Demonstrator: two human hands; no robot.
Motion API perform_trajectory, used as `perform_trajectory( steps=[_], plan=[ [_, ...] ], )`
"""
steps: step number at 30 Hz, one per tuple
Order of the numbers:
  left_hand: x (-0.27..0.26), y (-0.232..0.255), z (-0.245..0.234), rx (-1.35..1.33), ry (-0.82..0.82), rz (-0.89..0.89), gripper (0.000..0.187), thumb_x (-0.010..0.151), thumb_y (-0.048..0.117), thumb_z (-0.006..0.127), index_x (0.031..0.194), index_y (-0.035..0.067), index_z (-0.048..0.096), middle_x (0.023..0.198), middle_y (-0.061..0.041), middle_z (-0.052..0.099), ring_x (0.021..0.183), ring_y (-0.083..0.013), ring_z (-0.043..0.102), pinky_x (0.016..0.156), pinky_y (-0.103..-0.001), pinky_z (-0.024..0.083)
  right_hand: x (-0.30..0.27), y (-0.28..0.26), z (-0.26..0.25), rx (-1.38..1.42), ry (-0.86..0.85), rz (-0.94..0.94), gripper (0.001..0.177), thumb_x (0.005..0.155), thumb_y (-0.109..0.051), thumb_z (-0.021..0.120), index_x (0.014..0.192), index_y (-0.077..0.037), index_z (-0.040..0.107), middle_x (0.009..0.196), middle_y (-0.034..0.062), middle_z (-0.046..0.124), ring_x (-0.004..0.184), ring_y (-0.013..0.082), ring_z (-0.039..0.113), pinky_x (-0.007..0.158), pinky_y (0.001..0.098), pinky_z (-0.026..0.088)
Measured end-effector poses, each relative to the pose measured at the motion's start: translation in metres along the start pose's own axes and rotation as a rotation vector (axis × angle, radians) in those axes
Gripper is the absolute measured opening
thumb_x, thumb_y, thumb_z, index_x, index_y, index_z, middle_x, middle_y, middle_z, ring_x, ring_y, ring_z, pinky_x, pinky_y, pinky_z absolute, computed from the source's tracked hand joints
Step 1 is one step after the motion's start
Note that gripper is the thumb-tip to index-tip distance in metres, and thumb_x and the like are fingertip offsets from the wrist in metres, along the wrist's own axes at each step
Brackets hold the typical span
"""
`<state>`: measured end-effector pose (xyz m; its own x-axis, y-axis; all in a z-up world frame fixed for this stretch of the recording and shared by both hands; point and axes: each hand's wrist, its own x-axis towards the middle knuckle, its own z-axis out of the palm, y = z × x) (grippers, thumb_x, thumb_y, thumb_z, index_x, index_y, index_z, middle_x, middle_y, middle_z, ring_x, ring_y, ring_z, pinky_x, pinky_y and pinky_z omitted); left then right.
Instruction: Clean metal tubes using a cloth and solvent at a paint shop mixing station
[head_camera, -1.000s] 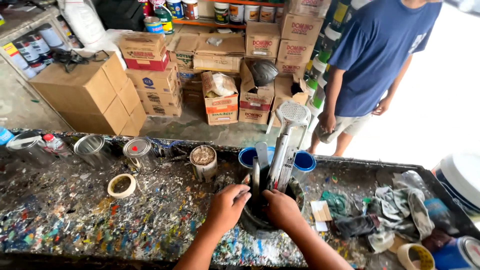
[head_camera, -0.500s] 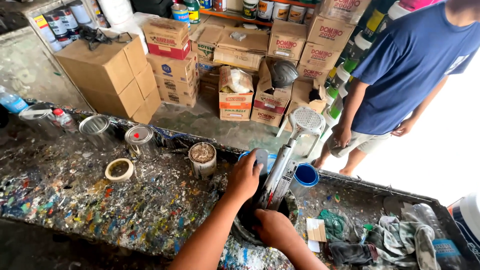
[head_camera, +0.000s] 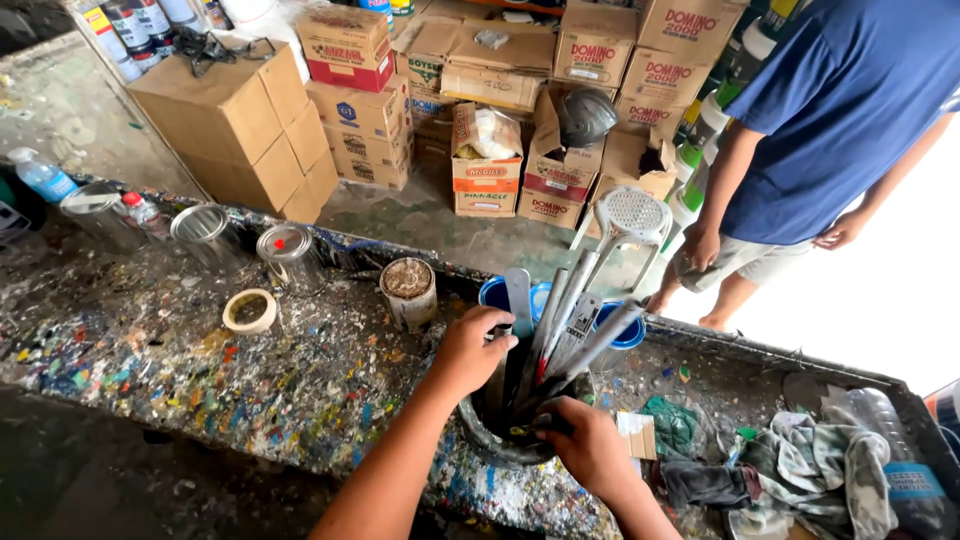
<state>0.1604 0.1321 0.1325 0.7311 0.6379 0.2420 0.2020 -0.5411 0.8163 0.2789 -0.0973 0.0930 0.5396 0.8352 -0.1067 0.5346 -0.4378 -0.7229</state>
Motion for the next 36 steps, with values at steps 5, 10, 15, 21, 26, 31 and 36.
perform_trajectory(
  steps=[5,10,15,21,26,31,36],
  plan=[
    [-0.014,0.035,-0.017,0.030,-0.084,-0.008,0.027,0.093,0.017,0.077,0.119,0.015,0.073,0.126,-0.006,0.080,0.114,-0.0284,0.075,0.091,-0.041,0.055,-0.007,-0.010,0.000,-0.040,-0.001,-0.269,0.028,0.082,-0.019,0.083,0.109,-0.022,0.082,0.107,-0.0026,0.086,0.103,0.0244,0.080,0.086,0.0388,0.060],
    [-0.005,0.058,-0.030,-0.003,-0.012,0.110,0.040,0.100,0.017,0.069,0.140,0.011,0.067,0.142,-0.014,0.072,0.128,-0.0333,0.070,0.106,-0.046,0.056,-0.014,-0.004,0.006,-0.056,0.057,-0.319,0.020,0.084,-0.021,0.084,0.103,-0.018,0.077,0.097,-0.0009,0.081,0.090,0.0252,0.079,0.076,0.0391,0.059],
    [-0.004,0.042,-0.025,0.008,-0.172,0.017,0.039,0.102,0.017,0.067,0.140,0.013,0.069,0.146,-0.012,0.071,0.130,-0.0324,0.070,0.106,-0.047,0.056,-0.009,-0.016,0.009,-0.162,0.056,-0.286,0.018,0.088,-0.026,0.081,0.100,-0.017,0.073,0.094,-0.0004,0.078,0.089,0.0277,0.077,0.072,0.0426,0.058],
    [-0.005,-0.014,0.006,-0.109,-0.183,0.019,0.045,0.103,0.032,0.066,0.147,0.028,0.068,0.140,-0.010,0.076,0.098,-0.0265,0.079,0.076,-0.037,0.053,-0.004,-0.040,0.018,-0.534,-0.032,-0.101,0.037,0.088,-0.044,0.080,0.121,-0.027,0.077,0.115,-0.0048,0.079,0.106,0.0312,0.076,0.082,0.0525,0.060],
    [0.007,0.000,0.002,-0.253,-0.307,0.092,0.030,0.104,0.025,0.066,0.130,0.016,0.079,0.131,-0.009,0.080,0.121,-0.0258,0.076,0.096,-0.037,0.059,-0.028,-0.096,-0.025,-0.108,0.283,-0.144,0.015,0.085,-0.014,0.079,0.096,-0.020,0.087,0.103,-0.0041,0.087,0.089,0.0168,0.083,0.082,0.0305,0.066],
    [0.032,0.004,0.001,-0.183,-0.450,0.110,0.033,0.097,0.035,0.071,0.120,0.015,0.083,0.126,-0.011,0.081,0.121,-0.0302,0.075,0.096,-0.042,0.056,-0.036,-0.104,-0.019,-0.295,0.557,-0.040,0.021,0.089,-0.028,0.079,0.108,-0.019,0.079,0.102,0.0007,0.080,0.092,0.0276,0.074,0.073,0.0435,0.056],
    [0.044,0.023,-0.007,-0.009,-0.580,0.156,0.033,0.098,0.035,0.073,0.123,0.016,0.082,0.121,-0.014,0.082,0.112,-0.0375,0.075,0.088,-0.046,0.056,-0.027,-0.060,0.053,-0.226,0.468,-0.016,0.019,0.086,-0.022,0.078,0.103,-0.013,0.079,0.111,0.0021,0.082,0.094,0.0319,0.079,0.072,0.0461,0.058]
  ],
)
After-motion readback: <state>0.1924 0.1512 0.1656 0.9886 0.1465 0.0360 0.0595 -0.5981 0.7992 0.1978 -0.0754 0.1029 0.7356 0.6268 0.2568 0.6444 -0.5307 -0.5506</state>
